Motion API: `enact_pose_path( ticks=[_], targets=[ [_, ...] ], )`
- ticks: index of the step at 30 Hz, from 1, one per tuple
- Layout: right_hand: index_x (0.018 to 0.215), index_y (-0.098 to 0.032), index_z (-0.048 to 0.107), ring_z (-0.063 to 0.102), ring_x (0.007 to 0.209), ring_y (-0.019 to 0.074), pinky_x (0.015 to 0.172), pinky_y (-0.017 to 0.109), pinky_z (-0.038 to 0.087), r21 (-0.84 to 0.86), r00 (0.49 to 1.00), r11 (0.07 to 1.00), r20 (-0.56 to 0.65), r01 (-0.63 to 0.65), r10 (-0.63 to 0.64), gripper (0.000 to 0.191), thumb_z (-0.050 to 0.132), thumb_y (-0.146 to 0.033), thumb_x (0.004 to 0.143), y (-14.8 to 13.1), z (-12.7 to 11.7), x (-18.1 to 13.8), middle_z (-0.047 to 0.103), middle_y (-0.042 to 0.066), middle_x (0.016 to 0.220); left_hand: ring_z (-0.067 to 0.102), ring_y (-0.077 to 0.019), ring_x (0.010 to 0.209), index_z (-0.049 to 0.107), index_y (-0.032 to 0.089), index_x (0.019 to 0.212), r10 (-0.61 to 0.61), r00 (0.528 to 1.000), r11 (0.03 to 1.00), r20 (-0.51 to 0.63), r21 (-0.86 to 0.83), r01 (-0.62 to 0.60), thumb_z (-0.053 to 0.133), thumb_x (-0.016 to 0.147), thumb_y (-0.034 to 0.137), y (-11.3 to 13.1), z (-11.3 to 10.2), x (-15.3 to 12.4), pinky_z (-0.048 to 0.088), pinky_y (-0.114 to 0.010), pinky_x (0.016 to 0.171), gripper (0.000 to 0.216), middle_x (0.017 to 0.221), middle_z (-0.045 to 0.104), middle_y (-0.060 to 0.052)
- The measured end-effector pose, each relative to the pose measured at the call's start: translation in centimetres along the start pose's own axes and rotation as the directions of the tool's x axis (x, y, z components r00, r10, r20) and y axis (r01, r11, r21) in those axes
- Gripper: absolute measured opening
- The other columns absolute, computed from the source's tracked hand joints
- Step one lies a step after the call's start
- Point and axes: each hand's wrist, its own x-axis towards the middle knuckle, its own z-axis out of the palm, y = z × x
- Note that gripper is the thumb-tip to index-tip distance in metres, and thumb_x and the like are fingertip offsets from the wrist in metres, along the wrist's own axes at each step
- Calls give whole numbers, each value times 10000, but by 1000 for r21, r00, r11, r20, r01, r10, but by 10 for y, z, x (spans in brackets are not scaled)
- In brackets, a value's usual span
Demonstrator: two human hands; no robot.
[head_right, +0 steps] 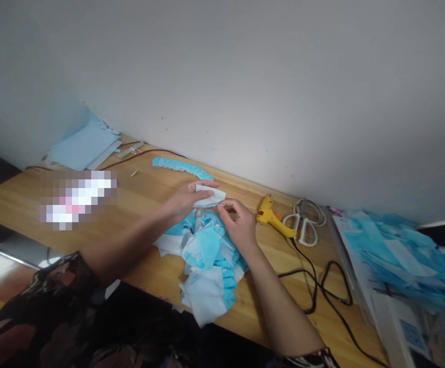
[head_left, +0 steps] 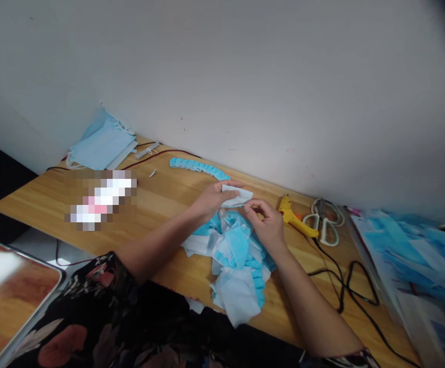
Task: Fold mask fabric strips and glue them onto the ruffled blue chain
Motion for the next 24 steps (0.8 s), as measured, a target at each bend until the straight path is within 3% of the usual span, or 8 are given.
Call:
enact_pose_path(
  ticks=[7, 15, 21, 24],
  targets=[
    [770, -216, 634, 591, 621, 137, 596, 253, 471, 174, 985, 972, -49, -156, 167, 164, 637, -372, 818, 1, 4, 0, 643, -19, 691, 651, -146, 775, 655, 142, 1083, -24, 1000, 1000, 11, 11, 24, 688, 778, 205, -2, 1, -2, 512, -298, 774, 313, 859, 695, -48],
    [766, -220, 653, 630, 679, 157, 648, 280, 501, 178, 985, 973, -65, -146, 160, 132, 646, -347, 800, 2, 3, 1, 692, -1, 749, 623, -159, 943, 641, 199, 1188, 76, 995, 985, 66, 153, -85, 713, 781, 337, -1, 0, -1, 467, -294, 883, 436, 1042, 676, -60],
    [766, -221, 653, 640, 680, 170, 625, 289, 510, 141, 986, 980, -67, -143, 154, 146, 644, -363, 800, 0, 1, 2, 700, 9, 755, 603, -216, 1084, 567, 225, 1299, 75, 989, 961, 127, 254, -106, 757, 727, 277, 3, 0, -3, 466, -323, 918, 605, 1246, 614, -104],
    [765, -219, 651, 644, 696, 172, 615, 283, 507, 122, 989, 984, -54, -128, 136, 142, 636, -354, 805, -1, 1, 2, 698, 11, 760, 597, -231, 1105, 568, 229, 1301, 88, 987, 936, 134, 329, -128, 752, 700, 202, 5, 1, -4, 480, -316, 902, 629, 1255, 612, -104]
  ],
)
